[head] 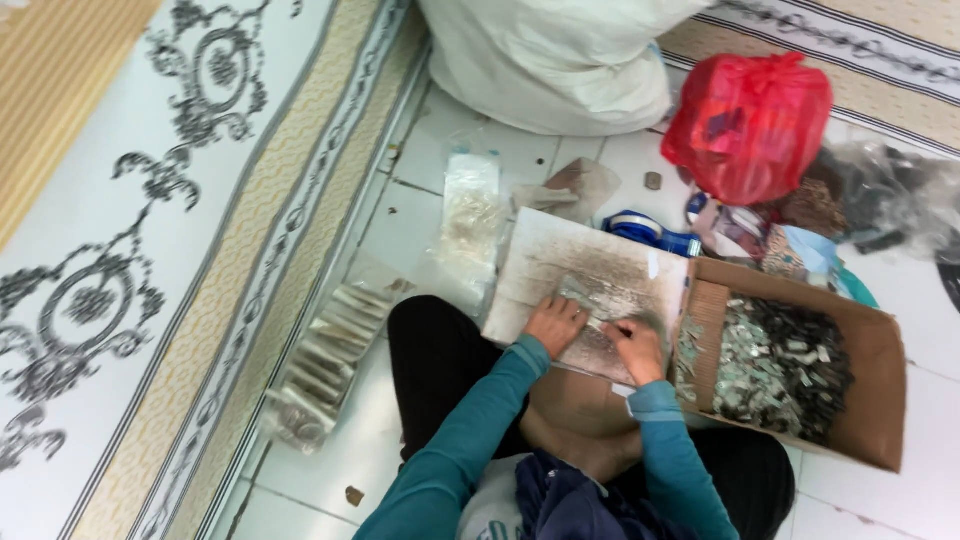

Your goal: The person sits on the floor and packs small metallic components from a cardboard box into clear plastic bags. They seal each bag with tape and place it aside, repeating the process with multiple bags.

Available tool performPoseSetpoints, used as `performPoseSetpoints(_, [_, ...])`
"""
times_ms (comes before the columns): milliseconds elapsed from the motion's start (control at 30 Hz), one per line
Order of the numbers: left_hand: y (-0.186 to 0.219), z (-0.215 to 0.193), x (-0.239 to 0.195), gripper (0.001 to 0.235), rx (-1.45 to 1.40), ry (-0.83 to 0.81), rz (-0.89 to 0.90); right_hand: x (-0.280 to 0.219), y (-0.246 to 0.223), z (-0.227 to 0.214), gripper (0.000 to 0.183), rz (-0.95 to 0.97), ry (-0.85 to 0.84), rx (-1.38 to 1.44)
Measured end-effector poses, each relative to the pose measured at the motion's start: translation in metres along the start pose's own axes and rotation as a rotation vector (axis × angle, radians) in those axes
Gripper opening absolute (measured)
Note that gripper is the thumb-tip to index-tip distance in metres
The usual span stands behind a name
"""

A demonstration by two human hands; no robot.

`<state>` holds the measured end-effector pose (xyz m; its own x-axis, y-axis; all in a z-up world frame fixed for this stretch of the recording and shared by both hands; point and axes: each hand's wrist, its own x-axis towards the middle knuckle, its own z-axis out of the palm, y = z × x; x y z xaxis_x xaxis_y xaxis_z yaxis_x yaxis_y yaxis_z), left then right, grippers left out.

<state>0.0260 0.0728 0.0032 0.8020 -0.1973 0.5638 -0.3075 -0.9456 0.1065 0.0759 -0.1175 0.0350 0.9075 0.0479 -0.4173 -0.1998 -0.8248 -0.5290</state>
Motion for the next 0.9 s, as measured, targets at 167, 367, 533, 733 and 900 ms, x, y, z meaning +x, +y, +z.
performPoseSetpoints(167, [-0.017, -0.001, 0.005, 0.013, -0.03, 0.126, 0.099, -0.038, -0.031, 0.0, 0.042, -0.321, 0.263, -0.192])
performPoseSetpoints(367, [-0.045, -0.015, 0.002, 0.015, -0.038, 0.218, 0.073, -0.033, -0.042, 0.031, 0.03, -0.774, 0.518, -0.52])
performPoseSetpoints(533, [-0.118, -0.052, -0.031, 0.023, -0.053, 0.155, 0.016, -0.034, -0.113, 0.063, 0.017, -0.966, 0.461, -0.407])
performPoseSetpoints(733, [-0.214, -0.146, -0.093, 0.012, 0.017, -0.071, -0.182, -0.036, -0.21, 0.152, 0.019, -1.054, 0.163, -0.1])
performPoseSetpoints(900, [-0.286, -0.163, -0.143, 0.008, 0.092, -0.166, -0.274, -0.029, -0.262, 0.231, 0.02, -1.056, -0.073, -0.125])
